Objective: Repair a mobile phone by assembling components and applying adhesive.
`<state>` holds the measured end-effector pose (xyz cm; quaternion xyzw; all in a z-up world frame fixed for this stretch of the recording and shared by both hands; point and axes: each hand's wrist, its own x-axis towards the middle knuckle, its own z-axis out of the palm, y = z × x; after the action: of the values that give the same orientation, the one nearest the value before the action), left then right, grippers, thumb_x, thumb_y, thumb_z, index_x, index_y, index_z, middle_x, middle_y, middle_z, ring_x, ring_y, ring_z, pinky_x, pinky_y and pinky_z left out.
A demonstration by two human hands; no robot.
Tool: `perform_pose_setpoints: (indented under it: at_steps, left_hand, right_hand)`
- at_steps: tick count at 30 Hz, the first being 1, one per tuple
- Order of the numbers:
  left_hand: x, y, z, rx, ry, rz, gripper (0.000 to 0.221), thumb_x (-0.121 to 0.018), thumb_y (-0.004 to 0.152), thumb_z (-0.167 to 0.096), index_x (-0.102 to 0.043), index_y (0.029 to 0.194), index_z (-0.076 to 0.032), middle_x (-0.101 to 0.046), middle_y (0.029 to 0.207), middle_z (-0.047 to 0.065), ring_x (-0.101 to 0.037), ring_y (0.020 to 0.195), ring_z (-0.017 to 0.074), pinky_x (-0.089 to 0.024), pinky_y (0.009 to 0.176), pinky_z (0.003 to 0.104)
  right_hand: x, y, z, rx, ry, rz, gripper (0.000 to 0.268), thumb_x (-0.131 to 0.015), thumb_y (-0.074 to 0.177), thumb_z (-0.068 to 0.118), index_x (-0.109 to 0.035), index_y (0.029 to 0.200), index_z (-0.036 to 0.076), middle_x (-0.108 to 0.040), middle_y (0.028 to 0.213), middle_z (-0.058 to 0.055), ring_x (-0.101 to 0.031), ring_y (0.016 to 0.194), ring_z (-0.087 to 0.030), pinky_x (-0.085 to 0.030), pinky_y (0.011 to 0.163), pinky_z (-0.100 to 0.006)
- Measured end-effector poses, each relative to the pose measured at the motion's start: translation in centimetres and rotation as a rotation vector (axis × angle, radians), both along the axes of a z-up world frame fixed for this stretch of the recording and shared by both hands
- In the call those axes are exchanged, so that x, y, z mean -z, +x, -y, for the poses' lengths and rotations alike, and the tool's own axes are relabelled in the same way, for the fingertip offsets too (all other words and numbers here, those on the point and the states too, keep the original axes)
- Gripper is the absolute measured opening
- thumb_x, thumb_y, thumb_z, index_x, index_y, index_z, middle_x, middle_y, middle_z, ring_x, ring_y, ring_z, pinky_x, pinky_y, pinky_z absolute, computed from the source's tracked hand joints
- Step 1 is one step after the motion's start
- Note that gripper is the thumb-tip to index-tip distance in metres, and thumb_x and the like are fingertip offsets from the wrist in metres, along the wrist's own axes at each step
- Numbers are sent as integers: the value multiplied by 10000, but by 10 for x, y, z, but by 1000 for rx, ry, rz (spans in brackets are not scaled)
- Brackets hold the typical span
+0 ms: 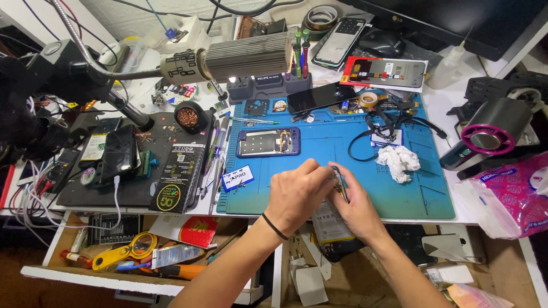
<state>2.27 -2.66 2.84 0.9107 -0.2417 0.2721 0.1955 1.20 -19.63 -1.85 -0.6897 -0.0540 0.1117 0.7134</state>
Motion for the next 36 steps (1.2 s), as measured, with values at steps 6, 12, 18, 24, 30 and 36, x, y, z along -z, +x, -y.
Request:
perform_pose_setpoints:
  at_steps: [6,12,18,24,30,36]
  left_hand:
    - [14,8,9,-47,28,-27,114,-695,920,-361,-662,902,-254,-545,722,-46,-672,482,293,-535,426,411]
    - [9,1,16,-64,199,73,115,-664,952,-261,-641,841,-236,-577,692,-53,-647,426,223,-516,406,326]
    - [16,0,23,-73,276,39,135,-637,976,-210,-639,843,-187,-661,729,-20,-672,435,198,-516,413,306]
    - [-2,-3,23,2,176,33,110,-761,886,-227,-692,967,-197,-695,726,-23,-660,442,178,-495,397,300]
    - [-36,0,-18,67,-193,63,322,-737,895,-153,-700,1215,-169,-740,858,8,-655,527,195,-515,468,298]
    - [-28,-3,-59,151,-98,-175,589,-819,824,-326,-630,1340,-114,-709,1115,103,-726,836,335,-582,614,436]
  right_hand:
    - [5,6,0,27,13,111,601,-624,963,143,-446,1534,87,-713,1262,-231,-692,1131,-281,-509,1063,-496]
    - [-2,2,0,39,-20,117,612,-631,971,182,-436,1535,42,-583,1443,-256,-559,1342,-388,-398,1155,-538]
    - [8,2,-1,65,-18,126,579,-610,989,198,-452,1525,42,-568,1463,-239,-521,1379,-370,-381,1161,-545]
    - [2,-1,0,58,22,59,615,-573,936,99,-461,1541,116,-702,1232,-204,-670,1108,-265,-519,1042,-494]
    - [-17,-1,-4,44,145,-27,608,-533,981,115,-416,1577,141,-760,870,-193,-720,727,-212,-628,703,-391]
    - [16,4,-3,-4,255,-33,611,-521,984,99,-382,1577,141,-771,921,-259,-758,705,-267,-648,675,-431]
